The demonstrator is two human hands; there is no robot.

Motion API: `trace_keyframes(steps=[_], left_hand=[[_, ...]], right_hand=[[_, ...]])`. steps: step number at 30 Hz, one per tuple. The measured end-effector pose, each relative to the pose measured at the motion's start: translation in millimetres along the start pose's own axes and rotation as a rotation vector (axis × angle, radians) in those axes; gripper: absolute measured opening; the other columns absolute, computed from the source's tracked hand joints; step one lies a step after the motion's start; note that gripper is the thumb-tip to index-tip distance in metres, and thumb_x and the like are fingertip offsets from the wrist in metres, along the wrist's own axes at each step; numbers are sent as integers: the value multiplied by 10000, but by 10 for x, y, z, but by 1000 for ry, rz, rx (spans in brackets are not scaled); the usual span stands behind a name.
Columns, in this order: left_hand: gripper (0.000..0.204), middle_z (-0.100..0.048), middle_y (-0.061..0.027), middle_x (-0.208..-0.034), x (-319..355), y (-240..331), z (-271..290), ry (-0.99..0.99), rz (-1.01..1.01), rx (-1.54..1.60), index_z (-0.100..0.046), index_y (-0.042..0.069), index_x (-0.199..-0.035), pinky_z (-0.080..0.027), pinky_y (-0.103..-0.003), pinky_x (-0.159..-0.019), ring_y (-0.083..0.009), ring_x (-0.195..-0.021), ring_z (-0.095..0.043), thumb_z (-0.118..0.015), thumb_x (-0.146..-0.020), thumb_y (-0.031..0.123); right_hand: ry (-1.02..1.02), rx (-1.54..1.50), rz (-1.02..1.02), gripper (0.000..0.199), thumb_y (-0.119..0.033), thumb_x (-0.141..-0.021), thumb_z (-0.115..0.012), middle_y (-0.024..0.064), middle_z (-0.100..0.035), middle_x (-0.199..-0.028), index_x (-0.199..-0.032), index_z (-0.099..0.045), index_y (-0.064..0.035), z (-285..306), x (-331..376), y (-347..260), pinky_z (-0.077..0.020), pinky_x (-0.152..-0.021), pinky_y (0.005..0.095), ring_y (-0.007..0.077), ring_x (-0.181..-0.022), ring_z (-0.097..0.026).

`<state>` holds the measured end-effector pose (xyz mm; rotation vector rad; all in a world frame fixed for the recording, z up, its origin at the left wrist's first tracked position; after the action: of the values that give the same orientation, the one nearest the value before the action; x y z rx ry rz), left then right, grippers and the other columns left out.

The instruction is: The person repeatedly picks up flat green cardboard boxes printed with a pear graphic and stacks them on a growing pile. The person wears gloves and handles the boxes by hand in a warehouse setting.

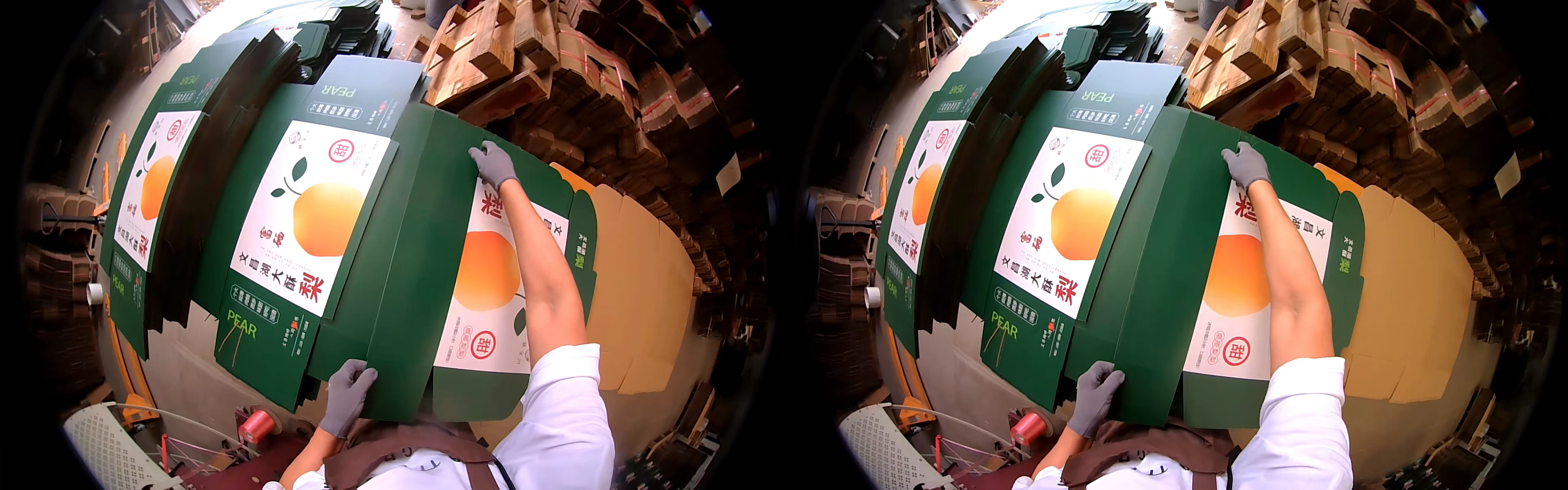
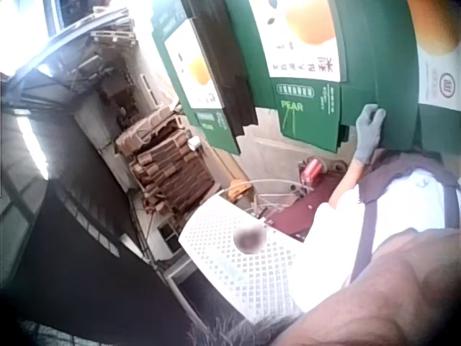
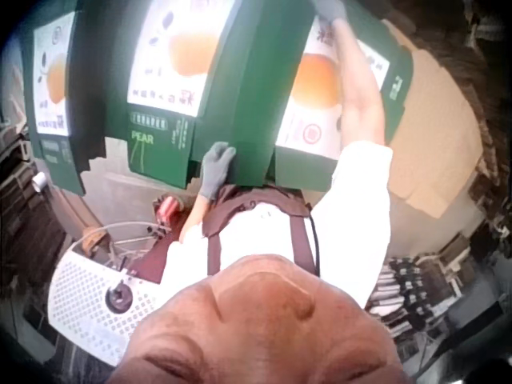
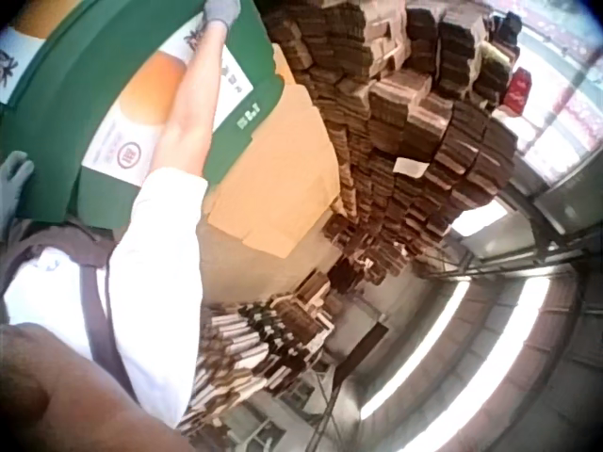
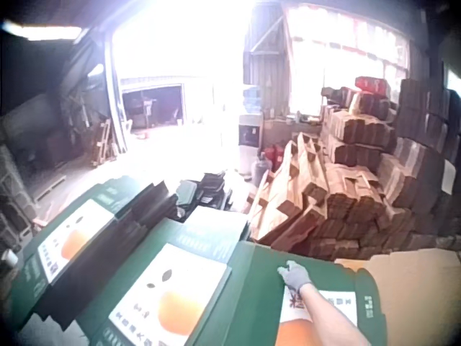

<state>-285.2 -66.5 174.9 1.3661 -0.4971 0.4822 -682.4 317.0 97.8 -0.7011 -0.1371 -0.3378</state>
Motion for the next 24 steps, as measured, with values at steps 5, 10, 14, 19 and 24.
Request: trace_keyframes(steps=[5, 10, 14, 19, 24], left_hand=[[153, -591, 0, -728, 34, 125, 182, 83, -40, -61, -651, -28, -944, -450, -248, -615, -59, -683, -526, -671, -908, 120], [148, -561, 8, -712, -127, -25, 464, 123, -28, -68, -634, -33, -951, -413, -236, -580, -47, -656, -479, -657, -916, 109], [163, -597, -22, -732, -290, 50, 687, 96, -12, -86, -644, -33, -988, -436, -244, -599, -62, -668, -518, -659, -915, 111], [244, -687, -119, -888, -422, -124, 787, 213, -95, -89, -625, -1, -1108, -531, -314, -716, -176, -788, -676, -690, -890, 88], [353, -660, -129, -1008, -581, -249, 814, 291, -404, -363, -631, 67, -1160, -538, -363, -715, -309, -825, -658, -724, -824, 13]], right_hand=[[-126, 205, 32, 618, -525, -860, -648, 284, -660, -1149, -1072, -673, 55, -107, -440, -38, -521, -868, 429, 407, -985, -666], [-105, -221, -15, 539, -406, -845, -786, 83, -629, -854, -1095, -588, 28, -44, -46, -348, -488, -485, 305, 147, -684, -616], [-8, -254, 46, 612, -324, -855, -806, 59, -640, -907, -1243, -494, 32, -15, 347, -635, -487, -554, 262, 116, -696, -605], [40, -298, 225, 451, -223, -910, -765, 12, -652, -891, -1197, -544, 45, -87, 321, -767, -449, -640, 195, 55, -733, -583], [23, -301, 214, 356, -168, -930, -732, 45, -690, -1068, -1193, -619, 44, 4, 130, -690, -490, -758, 222, 93, -889, -634]])
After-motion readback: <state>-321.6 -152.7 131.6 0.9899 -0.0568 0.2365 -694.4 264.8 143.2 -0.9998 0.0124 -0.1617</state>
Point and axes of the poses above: each hand's wrist, its own x-axis away from the middle knuckle, its own z-axis out of the back of the hand, y = z × x, the point moved 1 cm from there along -x, towards the middle knuckle
